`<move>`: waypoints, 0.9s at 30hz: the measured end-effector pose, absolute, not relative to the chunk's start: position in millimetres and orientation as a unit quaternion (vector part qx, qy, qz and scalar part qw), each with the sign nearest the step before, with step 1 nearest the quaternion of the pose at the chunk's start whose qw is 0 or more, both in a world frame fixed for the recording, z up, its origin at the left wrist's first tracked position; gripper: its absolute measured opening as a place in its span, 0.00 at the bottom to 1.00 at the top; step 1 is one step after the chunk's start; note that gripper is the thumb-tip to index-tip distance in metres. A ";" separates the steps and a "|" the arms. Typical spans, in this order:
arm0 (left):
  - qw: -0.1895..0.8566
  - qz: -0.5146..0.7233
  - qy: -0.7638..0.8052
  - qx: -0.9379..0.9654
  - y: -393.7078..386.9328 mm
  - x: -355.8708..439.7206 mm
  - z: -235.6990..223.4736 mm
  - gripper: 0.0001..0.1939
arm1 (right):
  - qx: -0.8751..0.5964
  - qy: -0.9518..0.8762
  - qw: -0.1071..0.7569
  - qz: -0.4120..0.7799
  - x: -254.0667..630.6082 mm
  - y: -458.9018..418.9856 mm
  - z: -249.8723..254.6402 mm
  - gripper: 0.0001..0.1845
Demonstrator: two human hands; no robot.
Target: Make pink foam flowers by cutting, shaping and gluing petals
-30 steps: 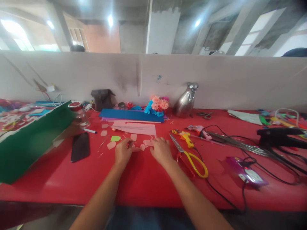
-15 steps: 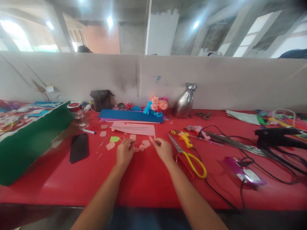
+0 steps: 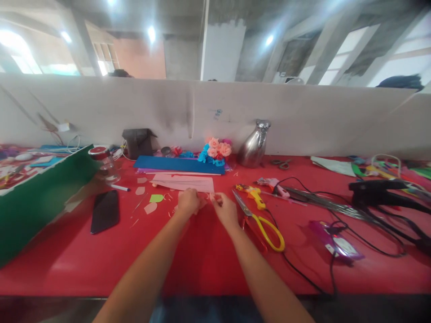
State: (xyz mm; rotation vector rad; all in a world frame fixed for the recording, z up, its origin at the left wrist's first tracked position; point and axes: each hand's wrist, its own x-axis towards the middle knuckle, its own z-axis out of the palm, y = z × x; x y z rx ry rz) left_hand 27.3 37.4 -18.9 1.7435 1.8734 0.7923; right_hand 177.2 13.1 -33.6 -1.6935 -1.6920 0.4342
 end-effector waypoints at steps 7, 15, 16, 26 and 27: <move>0.339 0.415 0.643 0.548 31.8 3.3 -13.3 0.08 | -0.642 -0.675 0.346 0.112 175.9 13.5 -35.4 0.17; 0.532 0.501 0.523 0.439 -13.3 8.3 -10.0 0.23 | -0.471 -0.643 0.466 0.384 149.6 -2.8 -23.8 0.15; 0.535 0.507 0.509 0.445 -14.9 9.1 -11.8 0.22 | -0.456 -0.637 0.463 0.414 146.5 -4.5 -23.3 0.14; 0.565 0.553 0.481 0.379 -22.0 2.1 -12.4 0.18 | -0.440 -0.517 0.466 0.568 141.1 -12.7 -20.9 0.12; 0.562 0.556 0.482 0.378 -22.6 1.9 -11.4 0.19 | -0.438 -0.508 0.465 0.577 141.2 -12.7 -21.1 0.12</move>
